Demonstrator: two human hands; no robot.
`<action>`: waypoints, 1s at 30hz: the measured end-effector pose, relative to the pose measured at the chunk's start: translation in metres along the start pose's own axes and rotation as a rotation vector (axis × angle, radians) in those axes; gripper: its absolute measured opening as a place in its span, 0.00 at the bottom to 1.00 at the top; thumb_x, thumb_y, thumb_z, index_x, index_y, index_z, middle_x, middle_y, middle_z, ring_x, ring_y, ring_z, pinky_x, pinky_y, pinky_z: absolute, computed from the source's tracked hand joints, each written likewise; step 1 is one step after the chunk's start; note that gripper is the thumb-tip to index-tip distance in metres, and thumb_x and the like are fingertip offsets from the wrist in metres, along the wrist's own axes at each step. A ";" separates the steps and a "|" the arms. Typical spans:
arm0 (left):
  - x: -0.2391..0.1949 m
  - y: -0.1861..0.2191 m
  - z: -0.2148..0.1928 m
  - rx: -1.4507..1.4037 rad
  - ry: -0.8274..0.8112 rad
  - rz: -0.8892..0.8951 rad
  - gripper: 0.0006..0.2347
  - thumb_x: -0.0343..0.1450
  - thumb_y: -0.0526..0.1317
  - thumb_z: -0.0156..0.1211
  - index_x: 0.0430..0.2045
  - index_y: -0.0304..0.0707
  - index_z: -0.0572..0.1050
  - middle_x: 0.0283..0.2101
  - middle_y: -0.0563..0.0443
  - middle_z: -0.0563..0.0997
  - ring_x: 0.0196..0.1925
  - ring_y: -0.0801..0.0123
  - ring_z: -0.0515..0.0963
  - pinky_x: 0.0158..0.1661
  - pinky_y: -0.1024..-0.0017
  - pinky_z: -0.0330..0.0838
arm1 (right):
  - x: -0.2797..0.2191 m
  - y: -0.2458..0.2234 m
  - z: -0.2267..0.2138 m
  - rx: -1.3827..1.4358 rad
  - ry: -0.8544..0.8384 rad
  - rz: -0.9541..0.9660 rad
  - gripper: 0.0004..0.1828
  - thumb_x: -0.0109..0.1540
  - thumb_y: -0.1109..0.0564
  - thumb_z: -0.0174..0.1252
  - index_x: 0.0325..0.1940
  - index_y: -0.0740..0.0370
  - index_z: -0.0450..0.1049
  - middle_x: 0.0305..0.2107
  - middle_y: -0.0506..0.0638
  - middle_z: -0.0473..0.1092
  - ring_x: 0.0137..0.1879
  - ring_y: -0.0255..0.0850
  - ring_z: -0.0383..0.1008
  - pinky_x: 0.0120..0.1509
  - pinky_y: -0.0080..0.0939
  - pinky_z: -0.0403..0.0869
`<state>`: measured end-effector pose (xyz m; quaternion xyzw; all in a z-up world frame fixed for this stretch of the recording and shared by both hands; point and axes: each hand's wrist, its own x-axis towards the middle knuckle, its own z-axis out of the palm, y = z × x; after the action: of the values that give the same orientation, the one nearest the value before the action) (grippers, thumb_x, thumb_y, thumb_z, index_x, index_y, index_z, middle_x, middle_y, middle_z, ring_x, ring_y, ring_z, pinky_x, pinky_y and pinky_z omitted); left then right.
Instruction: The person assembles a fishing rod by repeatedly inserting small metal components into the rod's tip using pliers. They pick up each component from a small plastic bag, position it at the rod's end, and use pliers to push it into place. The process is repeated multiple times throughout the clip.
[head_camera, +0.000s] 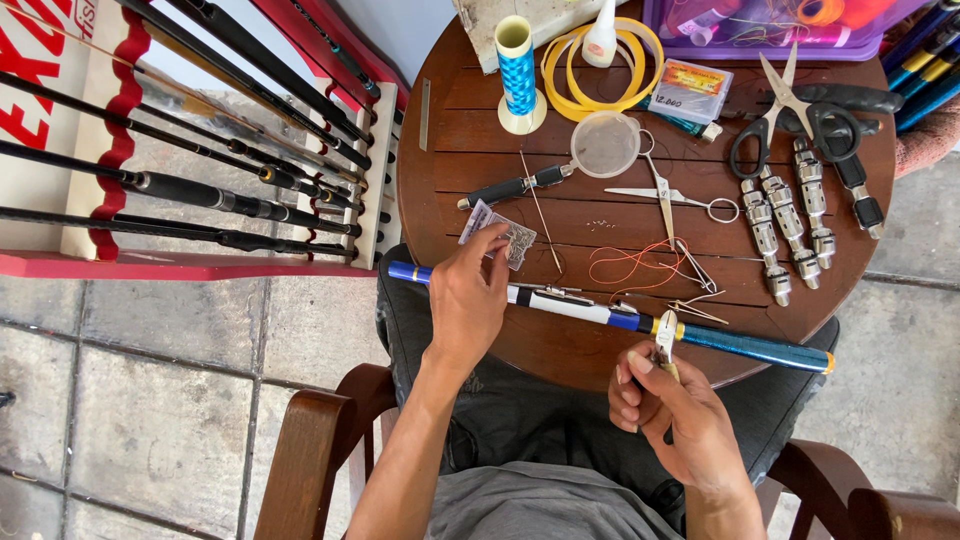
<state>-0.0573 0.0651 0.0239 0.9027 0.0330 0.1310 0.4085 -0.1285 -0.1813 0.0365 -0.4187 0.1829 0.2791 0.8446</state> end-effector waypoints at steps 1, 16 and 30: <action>0.000 0.003 -0.002 0.000 0.001 0.000 0.12 0.72 0.28 0.59 0.49 0.38 0.77 0.44 0.48 0.87 0.44 0.63 0.88 0.46 0.67 0.80 | 0.000 -0.001 0.000 0.000 -0.001 0.000 0.14 0.70 0.57 0.52 0.33 0.67 0.66 0.23 0.53 0.55 0.26 0.43 0.56 0.28 0.41 0.54; -0.007 0.023 -0.009 -0.293 0.095 -0.315 0.09 0.72 0.33 0.64 0.46 0.38 0.80 0.39 0.49 0.89 0.15 0.85 0.70 0.22 0.82 0.70 | 0.002 0.006 0.007 0.008 -0.014 0.010 0.11 0.69 0.58 0.53 0.33 0.66 0.65 0.24 0.54 0.57 0.27 0.44 0.57 0.28 0.42 0.55; -0.025 0.016 -0.019 -0.365 0.129 -0.408 0.09 0.72 0.35 0.64 0.45 0.38 0.81 0.40 0.52 0.89 0.18 0.84 0.72 0.22 0.84 0.69 | 0.025 -0.033 0.051 -1.344 0.156 -0.566 0.13 0.68 0.52 0.53 0.51 0.59 0.77 0.40 0.51 0.76 0.47 0.44 0.78 0.51 0.42 0.70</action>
<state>-0.0869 0.0642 0.0422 0.7787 0.2158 0.1073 0.5793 -0.0847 -0.1482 0.0720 -0.8962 -0.0832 0.0714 0.4298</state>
